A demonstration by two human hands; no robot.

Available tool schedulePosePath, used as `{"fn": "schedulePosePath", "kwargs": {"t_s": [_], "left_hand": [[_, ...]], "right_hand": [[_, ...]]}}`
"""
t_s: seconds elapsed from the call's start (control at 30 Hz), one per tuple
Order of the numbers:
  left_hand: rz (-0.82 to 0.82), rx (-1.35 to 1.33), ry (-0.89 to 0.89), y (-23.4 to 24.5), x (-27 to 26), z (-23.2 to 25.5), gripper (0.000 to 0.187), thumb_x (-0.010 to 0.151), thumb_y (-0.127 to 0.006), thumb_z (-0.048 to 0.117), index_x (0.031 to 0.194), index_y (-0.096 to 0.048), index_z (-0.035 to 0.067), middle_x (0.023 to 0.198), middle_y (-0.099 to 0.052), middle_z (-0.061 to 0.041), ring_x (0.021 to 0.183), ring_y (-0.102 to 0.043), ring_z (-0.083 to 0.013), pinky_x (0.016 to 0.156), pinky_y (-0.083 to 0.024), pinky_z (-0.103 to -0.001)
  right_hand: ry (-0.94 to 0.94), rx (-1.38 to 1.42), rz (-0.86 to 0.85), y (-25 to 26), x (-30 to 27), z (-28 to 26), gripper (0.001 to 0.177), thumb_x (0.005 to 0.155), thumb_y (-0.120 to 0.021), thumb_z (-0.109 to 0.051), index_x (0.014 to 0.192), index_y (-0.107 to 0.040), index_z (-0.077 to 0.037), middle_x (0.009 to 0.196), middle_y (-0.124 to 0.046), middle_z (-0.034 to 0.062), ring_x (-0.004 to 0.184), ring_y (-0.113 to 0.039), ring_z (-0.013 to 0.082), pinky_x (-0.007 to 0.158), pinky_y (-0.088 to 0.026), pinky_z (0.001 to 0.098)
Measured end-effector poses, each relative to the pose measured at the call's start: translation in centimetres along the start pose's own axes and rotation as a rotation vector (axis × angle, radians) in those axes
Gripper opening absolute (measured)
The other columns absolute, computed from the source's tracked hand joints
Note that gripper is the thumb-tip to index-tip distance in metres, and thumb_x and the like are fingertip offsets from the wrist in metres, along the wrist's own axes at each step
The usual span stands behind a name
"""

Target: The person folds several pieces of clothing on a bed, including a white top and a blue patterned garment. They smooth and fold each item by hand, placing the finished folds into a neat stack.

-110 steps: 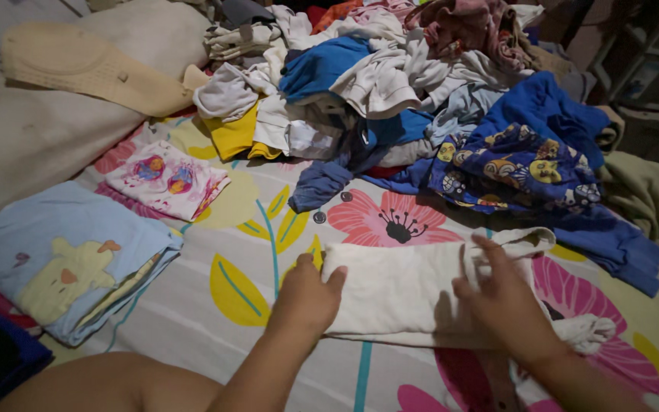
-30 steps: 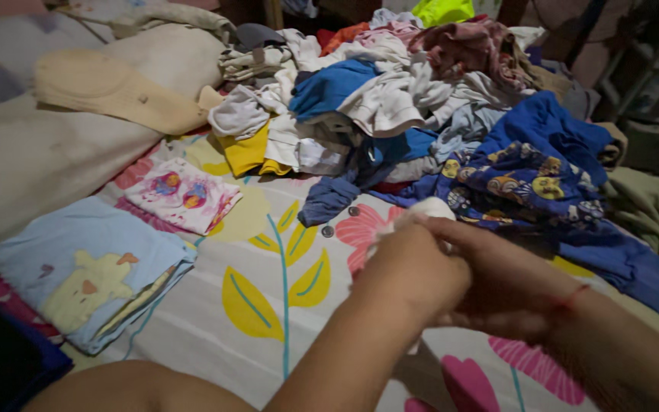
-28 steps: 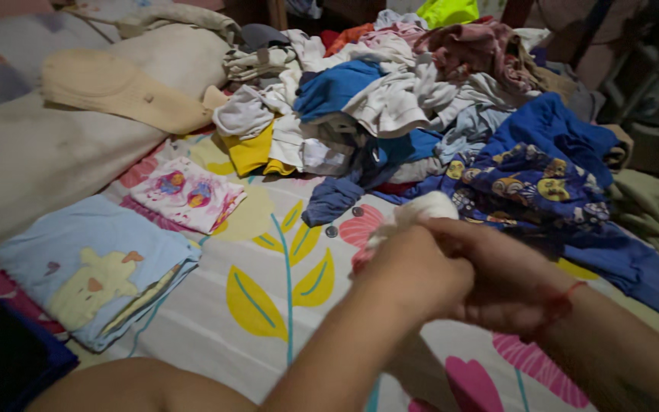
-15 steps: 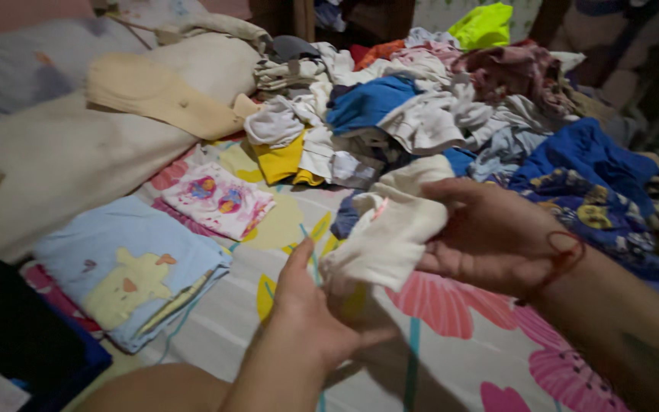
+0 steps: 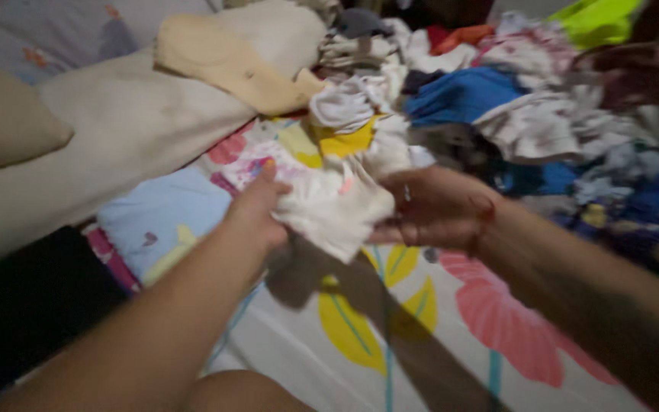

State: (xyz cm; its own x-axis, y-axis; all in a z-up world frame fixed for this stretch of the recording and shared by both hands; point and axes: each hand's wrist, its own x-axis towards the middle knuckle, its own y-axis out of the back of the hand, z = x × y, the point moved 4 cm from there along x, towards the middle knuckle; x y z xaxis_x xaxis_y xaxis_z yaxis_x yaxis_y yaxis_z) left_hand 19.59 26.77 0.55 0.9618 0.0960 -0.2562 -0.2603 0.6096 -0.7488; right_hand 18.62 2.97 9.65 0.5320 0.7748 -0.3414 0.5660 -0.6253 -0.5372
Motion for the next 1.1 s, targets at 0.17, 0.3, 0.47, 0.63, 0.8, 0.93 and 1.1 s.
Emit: {"fn": "schedulePosePath", "kwargs": {"t_s": [0.17, 0.3, 0.47, 0.63, 0.8, 0.93, 1.1], "left_hand": [[-0.057, 0.122, -0.155, 0.9, 7.9, 10.5, 0.033, 0.094, -0.050, 0.014, 0.127, -0.051, 0.016, 0.131, -0.064, -0.017, 0.118, -0.066, -0.0429, 0.100, -0.044, -0.080], [0.015, 0.062, 0.038, 2.4, 9.5, 12.9, 0.053, 0.092, -0.052, 0.020, 0.139, -0.054, -0.004, 0.138, -0.064, -0.028, 0.122, -0.068, -0.0512, 0.099, -0.047, -0.078], [0.578, 0.466, -0.035, 4.5, 4.8, 8.2, 0.063, 0.079, -0.059, 0.025, 0.140, -0.048, 0.010, 0.139, -0.059, -0.016, 0.125, -0.061, -0.0412, 0.108, -0.038, -0.069], [0.749, 1.037, -0.149, 1.1, 3.8, 5.9, 0.078, 0.080, -0.064, 0.030, 0.152, -0.036, 0.015, 0.154, -0.038, -0.028, 0.141, -0.041, -0.0465, 0.115, -0.039, -0.055], [0.627, 1.385, -0.467, -4.3, 5.6, 0.4, 0.086, 0.079, -0.073, 0.034, 0.153, -0.034, 0.013, 0.155, -0.009, -0.044, 0.147, -0.013, -0.0557, 0.122, -0.018, -0.054], [0.389, 1.426, -0.576, -8.2, 4.1, -5.7, 0.080, 0.081, -0.072, 0.031, 0.150, -0.038, 0.011, 0.153, -0.013, -0.047, 0.147, -0.013, -0.0565, 0.120, -0.021, -0.052], [0.076, 1.464, -0.657, -14.9, 2.9, -10.4, 0.065, 0.081, -0.073, 0.028, 0.140, -0.052, 0.012, 0.141, -0.047, -0.034, 0.146, -0.026, -0.0522, 0.118, -0.027, -0.052]], "right_hand": [[0.065, 0.062, -0.037, 0.9, 10.8, -4.5, 0.042, 0.101, -0.053, -0.017, 0.135, -0.053, 0.007, 0.133, -0.065, 0.0226, 0.118, -0.068, 0.0348, 0.101, -0.052, 0.0487], [-0.014, 0.207, 0.138, 4.0, 19.1, -2.2, 0.037, 0.102, -0.054, -0.018, 0.131, -0.051, 0.004, 0.129, -0.057, 0.0223, 0.121, -0.062, 0.0398, 0.104, -0.050, 0.0546], [-0.158, 0.106, 0.232, 9.5, 21.1, 3.9, 0.036, 0.097, -0.054, -0.014, 0.131, -0.048, -0.001, 0.125, -0.062, 0.0161, 0.120, -0.064, 0.0352, 0.104, -0.054, 0.0555], [-0.094, 0.070, 0.347, 10.8, 18.0, 4.3, 0.039, 0.097, -0.058, -0.017, 0.132, -0.050, -0.001, 0.122, -0.066, 0.0185, 0.110, -0.069, 0.0341, 0.095, -0.058, 0.0471], [0.267, -0.461, 0.529, 11.2, 11.3, 2.5, 0.046, 0.086, -0.066, -0.006, 0.130, -0.059, -0.012, 0.121, -0.066, 0.0138, 0.094, -0.065, 0.0241, 0.080, -0.057, 0.0405], [0.665, -1.003, 0.623, 12.3, 3.5, -0.2, 0.046, 0.085, -0.068, -0.008, 0.131, -0.065, -0.010, 0.112, -0.066, 0.0132, 0.095, -0.065, 0.0181, 0.079, -0.055, 0.0317], [1.118, -1.372, 0.880, 12.9, -7.4, -5.9, 0.046, 0.086, -0.066, -0.003, 0.133, -0.066, -0.006, 0.115, -0.058, 0.0163, 0.100, -0.058, 0.0203, 0.088, -0.053, 0.0321]]}}
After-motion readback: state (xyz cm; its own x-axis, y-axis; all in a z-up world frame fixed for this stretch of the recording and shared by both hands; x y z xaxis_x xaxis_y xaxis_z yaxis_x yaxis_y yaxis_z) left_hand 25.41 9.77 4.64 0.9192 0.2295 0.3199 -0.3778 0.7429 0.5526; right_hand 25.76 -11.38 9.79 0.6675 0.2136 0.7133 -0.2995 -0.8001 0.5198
